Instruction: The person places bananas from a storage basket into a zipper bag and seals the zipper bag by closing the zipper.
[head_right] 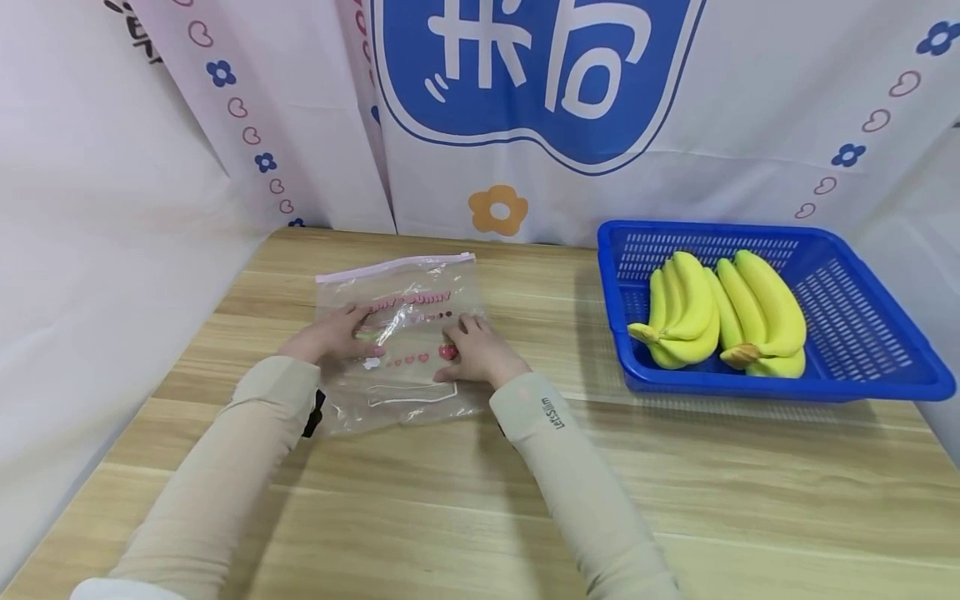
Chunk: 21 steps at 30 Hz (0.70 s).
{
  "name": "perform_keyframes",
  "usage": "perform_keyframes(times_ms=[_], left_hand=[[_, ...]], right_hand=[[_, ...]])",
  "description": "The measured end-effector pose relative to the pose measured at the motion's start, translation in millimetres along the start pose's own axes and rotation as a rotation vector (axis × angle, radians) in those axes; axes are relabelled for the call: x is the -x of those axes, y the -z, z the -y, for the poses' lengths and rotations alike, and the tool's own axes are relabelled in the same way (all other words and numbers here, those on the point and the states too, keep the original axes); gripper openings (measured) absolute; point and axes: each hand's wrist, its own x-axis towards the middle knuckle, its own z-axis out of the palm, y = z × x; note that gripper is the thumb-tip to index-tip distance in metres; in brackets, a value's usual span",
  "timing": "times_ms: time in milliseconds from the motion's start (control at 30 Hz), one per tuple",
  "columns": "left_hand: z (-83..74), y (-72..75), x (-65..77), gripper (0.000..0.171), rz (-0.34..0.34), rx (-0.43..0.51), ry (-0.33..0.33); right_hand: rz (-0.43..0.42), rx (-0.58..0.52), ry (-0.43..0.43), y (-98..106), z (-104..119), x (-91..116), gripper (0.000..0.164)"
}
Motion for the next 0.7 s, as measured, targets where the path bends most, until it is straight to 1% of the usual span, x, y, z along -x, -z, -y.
perform_keyframes(times_ms=[100, 167, 267, 367, 433, 500, 567, 700], left_hand=[[-0.3, -1.5, -2.2, 0.089, -0.028, -0.022, -0.002], [-1.1, -2.9, -3.7, 0.087, -0.063, -0.042, 0.009], [-4.6, -5.0, -4.6, 0.079, -0.134, -0.051, 0.045], [-11.2, -6.0, -3.9, 0.068, -0.184, -0.099, 0.092], [-15.9, -6.0, -2.7, 0.064, -0.197, -0.134, 0.122], [-20.1, -5.4, -1.3, 0.061, -0.201, -0.171, 0.134], [-22.0, -4.9, 0.1, 0.056, -0.208, -0.147, 0.130], [-21.5, -6.1, 0.0, 0.049, -0.201, -0.052, 0.112]], right_hand=[[0.019, -0.039, 0.001, 0, -3, 0, 0.087], [0.033, -0.061, -0.006, 0, -5, 0, 0.086], [0.053, -0.075, -0.021, 1, -8, -1, 0.085], [0.065, -0.078, -0.034, 1, -8, -3, 0.086], [0.065, -0.082, -0.040, 1, -8, -3, 0.086], [0.063, -0.086, -0.046, 1, -8, -3, 0.086], [0.056, -0.090, -0.048, 1, -7, -2, 0.086], [0.046, -0.097, -0.057, 1, -5, -1, 0.085]])
